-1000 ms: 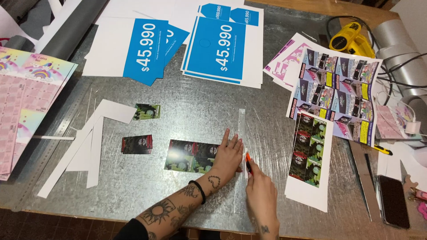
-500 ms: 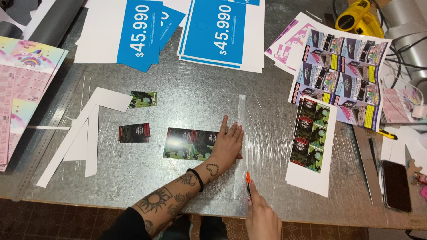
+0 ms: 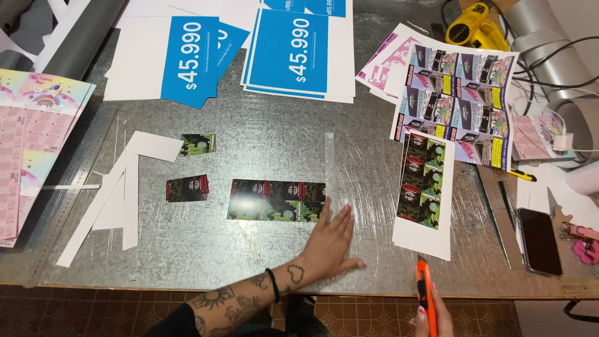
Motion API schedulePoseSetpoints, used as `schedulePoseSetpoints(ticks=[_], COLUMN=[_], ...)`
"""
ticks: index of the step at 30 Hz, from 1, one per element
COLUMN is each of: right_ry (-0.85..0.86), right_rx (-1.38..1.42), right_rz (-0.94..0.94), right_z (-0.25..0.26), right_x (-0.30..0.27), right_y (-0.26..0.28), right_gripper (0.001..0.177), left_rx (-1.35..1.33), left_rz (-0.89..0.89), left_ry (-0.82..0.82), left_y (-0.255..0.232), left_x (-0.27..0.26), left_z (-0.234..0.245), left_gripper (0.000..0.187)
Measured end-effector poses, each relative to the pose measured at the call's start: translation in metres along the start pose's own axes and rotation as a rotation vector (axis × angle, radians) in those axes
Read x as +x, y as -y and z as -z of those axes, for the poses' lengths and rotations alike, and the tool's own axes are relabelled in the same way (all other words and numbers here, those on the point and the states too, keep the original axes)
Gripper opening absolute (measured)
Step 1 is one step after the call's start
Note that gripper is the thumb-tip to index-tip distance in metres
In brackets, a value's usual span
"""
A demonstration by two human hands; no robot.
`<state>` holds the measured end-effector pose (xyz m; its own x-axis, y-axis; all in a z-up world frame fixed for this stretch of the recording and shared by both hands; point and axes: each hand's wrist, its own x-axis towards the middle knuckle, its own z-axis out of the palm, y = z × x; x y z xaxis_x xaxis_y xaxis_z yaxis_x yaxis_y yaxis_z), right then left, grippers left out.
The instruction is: The person uses a utility knife and a ruler to cut printed paper sheets into smaller rectangular pieces on a metal work surface. They align the ruler, slice along the edge, and separate the cut sections, repeating the process for multiple strips.
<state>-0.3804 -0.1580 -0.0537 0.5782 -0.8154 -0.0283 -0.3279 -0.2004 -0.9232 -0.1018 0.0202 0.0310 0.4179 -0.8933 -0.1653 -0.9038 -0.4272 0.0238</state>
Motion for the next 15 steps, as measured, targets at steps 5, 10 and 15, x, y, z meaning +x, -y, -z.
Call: schedulePoseSetpoints(ticks=[5, 10, 15], right_ry=[-0.138, 0.002, -0.077], right_rx=[0.099, 0.198, -0.002], right_rz=[0.141, -0.091, 0.122], right_z=[0.047, 0.055, -0.031], right_x=[0.026, 0.069, 0.027], right_y=[-0.091, -0.188, -0.070], right_gripper=[0.087, 0.073, 0.063], left_rx=[-0.011, -0.168, -0.320], left_rz=[-0.246, -0.481, -0.535], left_ry=[-0.178, -0.467, -0.581], left_y=[-0.041, -0.038, -0.017], left_x=[-0.031, -0.041, -0.059], left_z=[-0.038, -0.061, -0.077], left_gripper=[0.117, 0.040, 0.053])
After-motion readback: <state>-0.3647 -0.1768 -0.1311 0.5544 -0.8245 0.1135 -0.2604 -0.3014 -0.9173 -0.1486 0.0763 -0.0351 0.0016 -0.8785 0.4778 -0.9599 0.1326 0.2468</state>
